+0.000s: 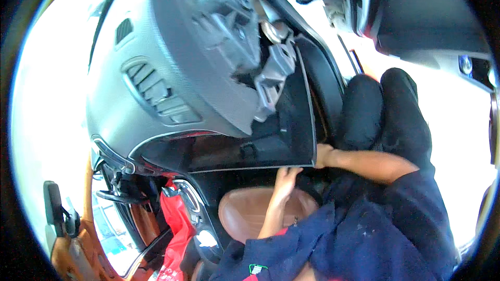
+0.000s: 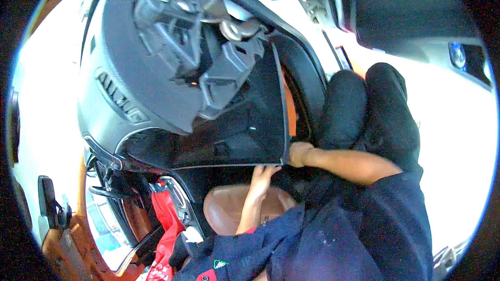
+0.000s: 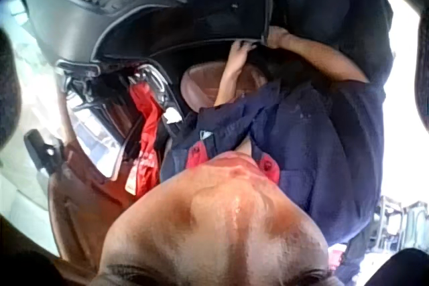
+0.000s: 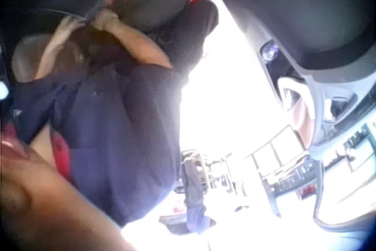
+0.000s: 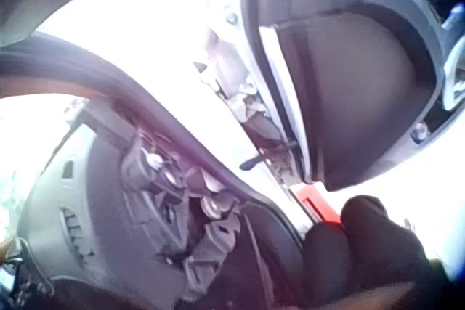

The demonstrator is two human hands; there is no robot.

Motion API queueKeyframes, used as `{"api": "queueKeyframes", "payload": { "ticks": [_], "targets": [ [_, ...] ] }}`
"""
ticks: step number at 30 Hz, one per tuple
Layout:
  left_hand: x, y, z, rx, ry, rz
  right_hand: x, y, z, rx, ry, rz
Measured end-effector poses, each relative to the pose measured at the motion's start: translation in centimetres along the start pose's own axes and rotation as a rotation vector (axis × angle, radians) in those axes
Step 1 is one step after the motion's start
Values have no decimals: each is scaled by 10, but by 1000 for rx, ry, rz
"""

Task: The person uses a screwdriver to remove screws from the dashboard panel, then detaches the panel to expose internal components. The person continues to unscrew and adjust parts within the dashboard area.

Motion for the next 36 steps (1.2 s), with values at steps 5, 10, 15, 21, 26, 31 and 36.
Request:
{"api": "queueKeyframes", "payload": {
  "ticks": [5,10,15,21,26,31,36],
  "targets": [
    [-132,80,79,556,264,-165,25,-126,177,-224,-30,-197],
    [-202,82,75,546,431,36,-22,-219,274,-583,-103,-513],
    [-257,90,28,425,453,169,-40,-286,308,-957,-152,-555],
    [-265,116,4,437,331,164,-54,-311,278,-1066,-278,-742],
    [-250,124,-5,405,272,200,-60,-306,286,-1114,-298,-810],
    [-246,129,-5,348,247,188,-76,-293,287,-1126,-191,-838],
    [-231,140,-14,364,192,146,-98,-262,254,-935,-172,-1193]
  ]
}}
Point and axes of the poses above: each hand's wrist, its own z-axis away from the middle knuckle, its own y-axis out of the palm, x = y × z, the point moved 8 cm from there along -z, towards the middle knuckle, and after that the axes turned 11 degrees about -z, right-handed, at the moved point
